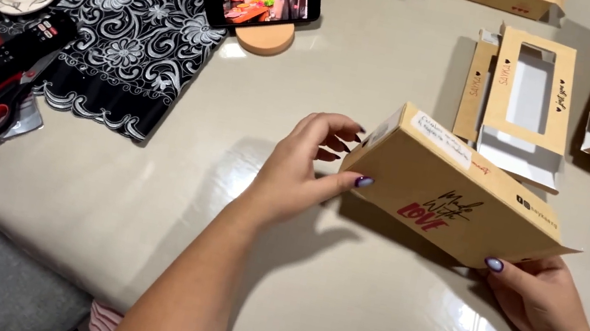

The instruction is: Assembling cardboard gift boxes by folding along pre-scored lines and tucking in the flaps.

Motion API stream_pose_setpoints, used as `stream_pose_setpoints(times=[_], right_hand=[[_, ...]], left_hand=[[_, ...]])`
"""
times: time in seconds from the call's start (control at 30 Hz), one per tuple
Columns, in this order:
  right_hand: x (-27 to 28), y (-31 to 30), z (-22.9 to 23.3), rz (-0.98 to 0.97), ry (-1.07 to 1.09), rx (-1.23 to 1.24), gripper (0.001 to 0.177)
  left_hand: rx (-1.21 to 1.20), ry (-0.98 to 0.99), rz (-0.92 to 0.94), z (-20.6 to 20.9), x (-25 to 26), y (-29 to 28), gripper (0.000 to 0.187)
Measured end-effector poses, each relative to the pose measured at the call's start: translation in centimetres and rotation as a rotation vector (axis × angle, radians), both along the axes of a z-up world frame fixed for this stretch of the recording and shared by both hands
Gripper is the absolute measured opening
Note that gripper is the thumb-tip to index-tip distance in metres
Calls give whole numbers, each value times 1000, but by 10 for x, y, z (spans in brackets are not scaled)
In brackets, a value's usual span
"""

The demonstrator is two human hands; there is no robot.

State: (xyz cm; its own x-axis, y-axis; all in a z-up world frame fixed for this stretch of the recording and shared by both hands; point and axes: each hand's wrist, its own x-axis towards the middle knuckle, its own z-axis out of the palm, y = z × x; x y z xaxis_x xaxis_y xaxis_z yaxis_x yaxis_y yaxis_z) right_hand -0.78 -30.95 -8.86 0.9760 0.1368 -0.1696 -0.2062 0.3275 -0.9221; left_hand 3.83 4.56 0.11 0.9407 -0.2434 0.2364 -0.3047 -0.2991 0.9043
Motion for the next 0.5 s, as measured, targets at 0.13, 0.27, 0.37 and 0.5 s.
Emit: stream_pose_setpoints(times=[0.13, 0.27, 0.37, 0.5], right_hand=[[1, 28, 31, -169, 54, -25, 66], [2, 32, 39, -144, 117, -61, 72], [2, 38, 45, -155, 157, -80, 73], [3, 19, 19, -120, 73, 25, 59]], left_hand=[[-52, -45, -21, -2, 0, -1, 43], [-91, -31, -58, -1, -2, -2, 46], [-77, 5, -98, 6, -4, -5, 44], [-137, -43, -134, 7, -6, -5, 46]])
